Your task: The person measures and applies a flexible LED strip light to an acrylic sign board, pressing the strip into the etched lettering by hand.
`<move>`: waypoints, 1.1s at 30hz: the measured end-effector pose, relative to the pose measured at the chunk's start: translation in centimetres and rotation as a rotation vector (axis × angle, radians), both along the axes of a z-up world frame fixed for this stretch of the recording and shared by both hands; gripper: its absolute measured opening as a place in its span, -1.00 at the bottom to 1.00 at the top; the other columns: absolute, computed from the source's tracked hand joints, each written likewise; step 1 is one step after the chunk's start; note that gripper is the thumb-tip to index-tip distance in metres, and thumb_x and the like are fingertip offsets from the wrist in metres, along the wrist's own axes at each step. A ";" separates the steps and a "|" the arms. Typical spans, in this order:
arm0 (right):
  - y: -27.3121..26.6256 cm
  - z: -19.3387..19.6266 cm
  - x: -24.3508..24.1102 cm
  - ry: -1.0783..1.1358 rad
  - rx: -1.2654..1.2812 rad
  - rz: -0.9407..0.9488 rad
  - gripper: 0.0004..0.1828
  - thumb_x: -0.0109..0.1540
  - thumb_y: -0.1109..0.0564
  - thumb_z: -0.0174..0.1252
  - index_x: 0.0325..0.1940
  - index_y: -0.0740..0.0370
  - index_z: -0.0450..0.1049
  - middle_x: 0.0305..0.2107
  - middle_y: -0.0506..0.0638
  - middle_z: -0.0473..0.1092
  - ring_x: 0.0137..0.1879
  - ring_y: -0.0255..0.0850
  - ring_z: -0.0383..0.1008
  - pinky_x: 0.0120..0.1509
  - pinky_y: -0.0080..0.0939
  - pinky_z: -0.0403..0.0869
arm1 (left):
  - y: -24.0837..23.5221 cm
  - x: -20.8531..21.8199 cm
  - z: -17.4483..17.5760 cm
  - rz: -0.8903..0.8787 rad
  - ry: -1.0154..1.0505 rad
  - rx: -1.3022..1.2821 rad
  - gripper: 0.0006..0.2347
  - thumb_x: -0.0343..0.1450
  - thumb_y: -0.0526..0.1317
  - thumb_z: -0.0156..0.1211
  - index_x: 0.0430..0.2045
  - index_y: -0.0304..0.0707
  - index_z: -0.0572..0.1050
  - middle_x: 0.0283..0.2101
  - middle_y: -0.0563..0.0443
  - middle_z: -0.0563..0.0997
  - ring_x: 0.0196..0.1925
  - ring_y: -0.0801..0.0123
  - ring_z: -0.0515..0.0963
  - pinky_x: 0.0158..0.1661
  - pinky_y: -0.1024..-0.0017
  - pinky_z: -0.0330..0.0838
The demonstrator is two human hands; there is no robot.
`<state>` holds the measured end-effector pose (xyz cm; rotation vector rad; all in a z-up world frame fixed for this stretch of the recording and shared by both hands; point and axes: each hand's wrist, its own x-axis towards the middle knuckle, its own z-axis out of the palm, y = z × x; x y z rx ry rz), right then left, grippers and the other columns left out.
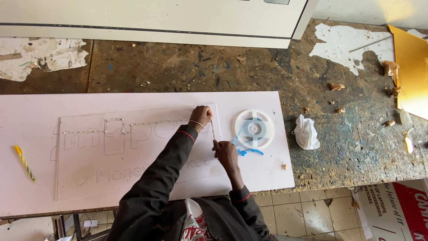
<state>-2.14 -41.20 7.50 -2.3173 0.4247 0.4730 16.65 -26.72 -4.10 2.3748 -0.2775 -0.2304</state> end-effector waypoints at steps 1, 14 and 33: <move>0.4 -0.8 0.0 0.005 0.017 -0.008 -0.49 0.45 -0.23 0.11 -0.45 -0.07 0.75 -0.75 -0.15 0.53 -0.44 -0.11 0.68 -0.03 0.01 0.62 | 0.1 0.1 -0.1 0.005 -0.003 -0.003 -0.93 0.35 -0.28 0.52 -0.45 -0.06 0.70 -0.34 -0.09 0.77 -0.08 -0.08 0.81 -0.01 0.03 0.71; 0.4 -1.8 0.4 0.083 0.061 -0.008 -0.45 0.44 -0.25 0.08 -0.55 -0.14 0.72 -0.82 -0.12 0.47 -0.49 -0.07 0.64 -0.09 -0.02 0.61 | 0.5 1.2 -1.1 -0.017 0.070 0.004 -0.93 0.33 -0.20 0.62 -0.44 0.03 0.78 -0.29 -0.06 0.75 -0.07 0.00 0.82 0.04 0.07 0.71; 0.3 0.0 -0.2 0.077 0.099 -0.004 -0.49 0.40 -0.26 0.12 -0.49 -0.08 0.74 -0.78 -0.10 0.52 -0.49 -0.08 0.66 -0.04 -0.02 0.62 | 1.5 -9.8 6.7 -0.196 -0.518 0.451 -0.68 0.63 -0.06 0.28 0.29 0.00 0.67 0.61 -0.08 0.41 0.62 0.11 0.37 0.49 0.09 0.30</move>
